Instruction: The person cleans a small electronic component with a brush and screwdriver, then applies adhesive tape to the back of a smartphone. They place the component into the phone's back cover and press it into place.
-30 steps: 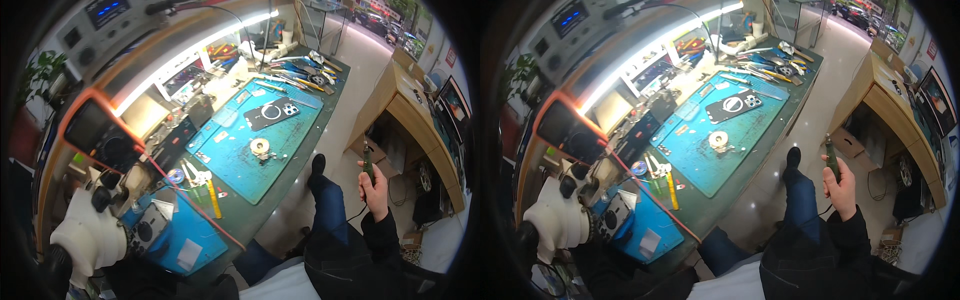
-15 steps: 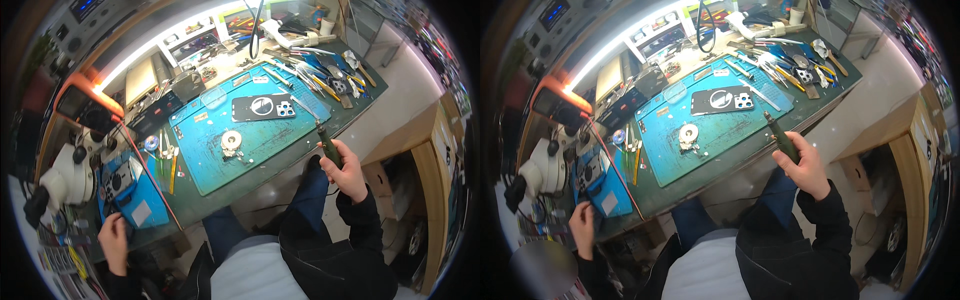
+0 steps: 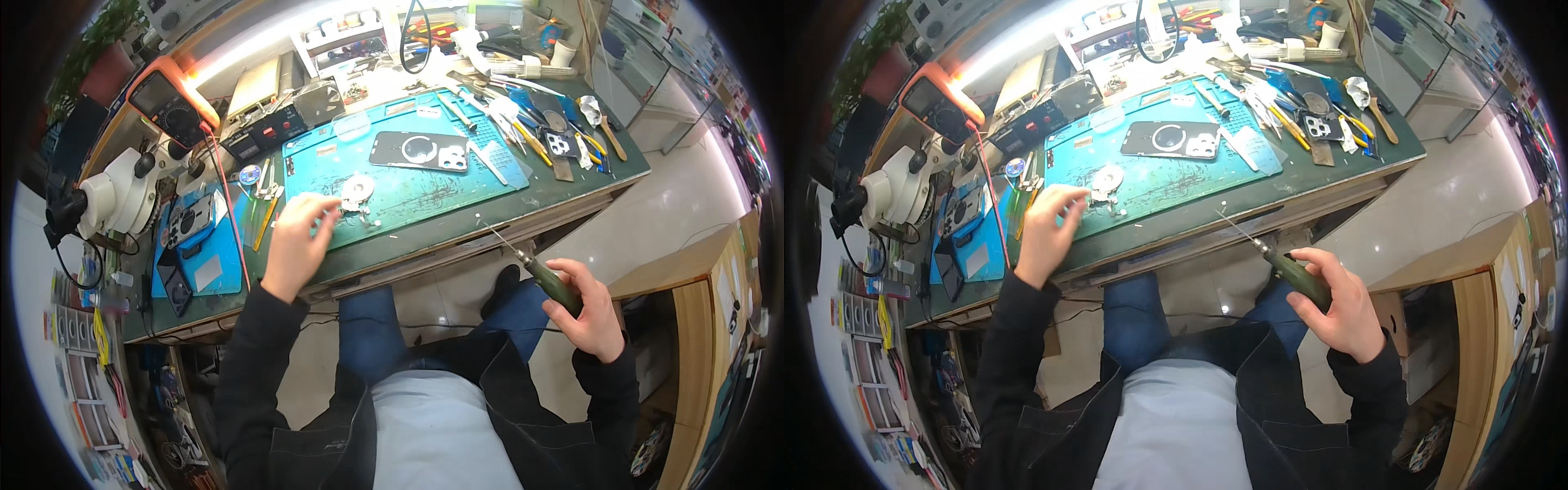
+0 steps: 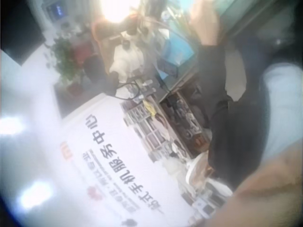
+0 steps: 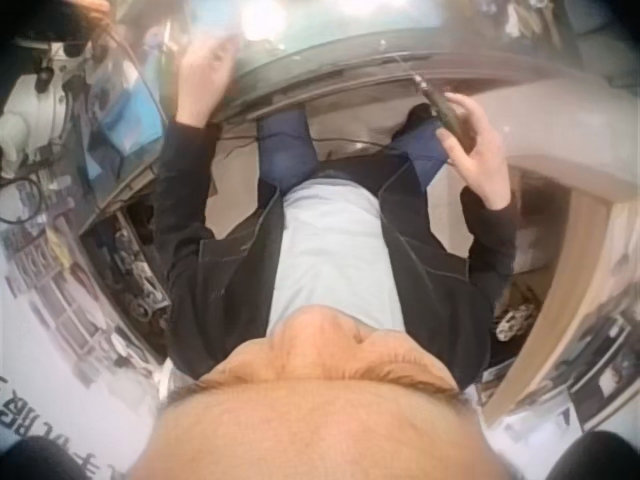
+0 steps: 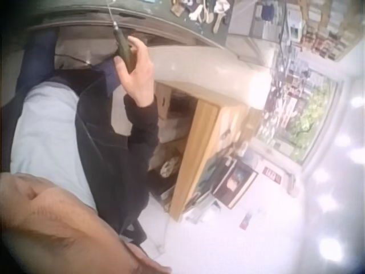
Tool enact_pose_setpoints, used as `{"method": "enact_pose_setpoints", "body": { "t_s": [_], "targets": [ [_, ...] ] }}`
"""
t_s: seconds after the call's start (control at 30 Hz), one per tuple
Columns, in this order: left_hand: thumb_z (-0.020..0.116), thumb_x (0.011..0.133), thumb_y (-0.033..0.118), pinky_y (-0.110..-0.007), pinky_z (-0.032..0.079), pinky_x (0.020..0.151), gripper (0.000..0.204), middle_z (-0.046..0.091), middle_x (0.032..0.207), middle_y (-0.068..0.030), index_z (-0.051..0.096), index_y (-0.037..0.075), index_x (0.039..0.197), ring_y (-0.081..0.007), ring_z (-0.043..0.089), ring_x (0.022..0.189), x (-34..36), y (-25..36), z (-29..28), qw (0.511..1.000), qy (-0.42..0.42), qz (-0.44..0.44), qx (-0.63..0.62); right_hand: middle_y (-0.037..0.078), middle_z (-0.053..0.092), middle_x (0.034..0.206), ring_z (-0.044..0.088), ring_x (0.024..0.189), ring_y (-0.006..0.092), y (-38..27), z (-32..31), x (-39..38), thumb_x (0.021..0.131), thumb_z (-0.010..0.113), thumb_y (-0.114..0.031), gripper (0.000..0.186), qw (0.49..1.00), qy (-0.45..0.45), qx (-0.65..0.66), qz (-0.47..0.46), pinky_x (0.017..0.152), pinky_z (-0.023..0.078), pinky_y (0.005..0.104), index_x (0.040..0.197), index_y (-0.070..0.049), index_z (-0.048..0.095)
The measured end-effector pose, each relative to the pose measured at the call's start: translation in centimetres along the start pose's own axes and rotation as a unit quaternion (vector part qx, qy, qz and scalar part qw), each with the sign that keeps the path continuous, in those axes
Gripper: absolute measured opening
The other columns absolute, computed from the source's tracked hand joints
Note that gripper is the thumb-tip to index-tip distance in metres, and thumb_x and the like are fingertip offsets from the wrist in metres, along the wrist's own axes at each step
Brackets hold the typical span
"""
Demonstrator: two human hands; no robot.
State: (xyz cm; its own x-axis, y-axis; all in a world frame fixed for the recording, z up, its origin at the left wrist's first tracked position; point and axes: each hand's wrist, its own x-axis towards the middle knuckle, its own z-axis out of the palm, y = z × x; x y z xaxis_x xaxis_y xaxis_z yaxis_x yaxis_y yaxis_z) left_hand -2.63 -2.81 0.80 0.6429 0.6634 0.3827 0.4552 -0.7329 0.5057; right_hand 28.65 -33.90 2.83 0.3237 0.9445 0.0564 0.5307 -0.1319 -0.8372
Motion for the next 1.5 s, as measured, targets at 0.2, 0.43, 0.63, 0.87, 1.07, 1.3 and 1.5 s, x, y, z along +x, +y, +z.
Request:
{"method": "enact_pose_setpoints", "body": {
  "t_s": [0.2, 0.43, 0.63, 0.87, 1.07, 1.3, 1.5],
  "targets": [
    [0.081, 0.086, 0.005, -0.039, 0.055, 0.086, 0.039, 0.069, 0.112, -0.0129, 0.073, 0.007, 0.124, -0.031, 0.067, 0.103, -1.5, 2.7, 0.9, 0.997, 0.0, 0.072, 0.034, 0.013, 0.068, 0.102, 0.067, 0.083, 0.0312, -0.4, 0.7, 6.9, 0.083, 0.078, -0.003, 0.052, 0.982, -0.012, -0.088, -0.167, 0.077, 0.055, 0.0376, 0.133, -0.007, 0.063],
    [0.084, 0.079, 0.005, -0.036, 0.056, 0.071, 0.039, 0.068, 0.101, -0.0074, 0.075, 0.006, 0.117, -0.0262, 0.069, 0.085, -0.1, 0.5, 0.3, 0.982, -0.037, 0.165, 0.087, 0.011, 0.071, 0.101, 0.069, 0.083, 0.0323, -1.3, 1.4, 12.9, 0.081, 0.076, -0.001, 0.053, 0.967, -0.092, -0.153, -0.181, 0.069, 0.057, 0.0395, 0.132, -0.009, 0.066],
    [0.083, 0.08, 0.007, -0.035, 0.055, 0.07, 0.041, 0.066, 0.102, -0.0065, 0.075, 0.004, 0.121, -0.0238, 0.068, 0.083, 0.5, -0.2, 0.8, 0.973, -0.049, 0.193, 0.114, 0.009, 0.069, 0.104, 0.07, 0.085, 0.0293, -2.6, 2.8, 15.5, 0.077, 0.081, -0.002, 0.061, 0.956, -0.134, -0.162, -0.205, 0.07, 0.058, 0.0386, 0.136, -0.011, 0.067],
    [0.075, 0.091, 0.028, -0.033, 0.052, 0.072, 0.043, 0.063, 0.106, -0.0052, 0.073, 0.004, 0.126, -0.0195, 0.063, 0.086, 0.4, -0.4, 1.1, 0.974, -0.058, 0.183, 0.118, 0.006, 0.066, 0.102, 0.069, 0.084, 0.0261, -3.8, 4.2, 16.8, 0.075, 0.083, -0.001, 0.064, 0.938, -0.173, -0.218, -0.205, 0.069, 0.058, 0.0373, 0.136, -0.013, 0.068],
    [0.072, 0.093, 0.03, -0.032, 0.051, 0.07, 0.043, 0.062, 0.106, -0.0052, 0.074, 0.002, 0.125, -0.0182, 0.062, 0.085, 0.1, -0.5, 1.0, 0.976, -0.074, 0.17, 0.119, 0.006, 0.066, 0.1, 0.069, 0.083, 0.0247, -3.8, 4.7, 17.4, 0.077, 0.082, -0.002, 0.063, 0.933, -0.202, -0.217, -0.202, 0.065, 0.057, 0.0364, 0.136, -0.015, 0.069],
    [0.072, 0.095, 0.03, -0.031, 0.05, 0.069, 0.041, 0.063, 0.108, -0.0058, 0.074, 0.001, 0.124, -0.018, 0.061, 0.085, 0.0, -0.7, 0.9, 0.976, -0.083, 0.172, 0.106, 0.006, 0.067, 0.099, 0.069, 0.082, 0.0246, -3.5, 5.0, 17.1, 0.077, 0.082, -0.003, 0.06, 0.935, -0.188, -0.221, -0.202, 0.064, 0.057, 0.0356, 0.134, -0.015, 0.071],
    [0.072, 0.096, 0.031, -0.031, 0.048, 0.068, 0.04, 0.064, 0.108, -0.0056, 0.075, 0.001, 0.123, -0.0186, 0.062, 0.085, 0.0, -0.7, 1.0, 0.977, -0.07, 0.174, 0.104, 0.007, 0.069, 0.1, 0.07, 0.082, 0.0247, -3.7, 4.8, 17.3, 0.075, 0.082, -0.003, 0.061, 0.932, -0.193, -0.225, -0.209, 0.065, 0.058, 0.0356, 0.134, -0.014, 0.071]
  ]
}}
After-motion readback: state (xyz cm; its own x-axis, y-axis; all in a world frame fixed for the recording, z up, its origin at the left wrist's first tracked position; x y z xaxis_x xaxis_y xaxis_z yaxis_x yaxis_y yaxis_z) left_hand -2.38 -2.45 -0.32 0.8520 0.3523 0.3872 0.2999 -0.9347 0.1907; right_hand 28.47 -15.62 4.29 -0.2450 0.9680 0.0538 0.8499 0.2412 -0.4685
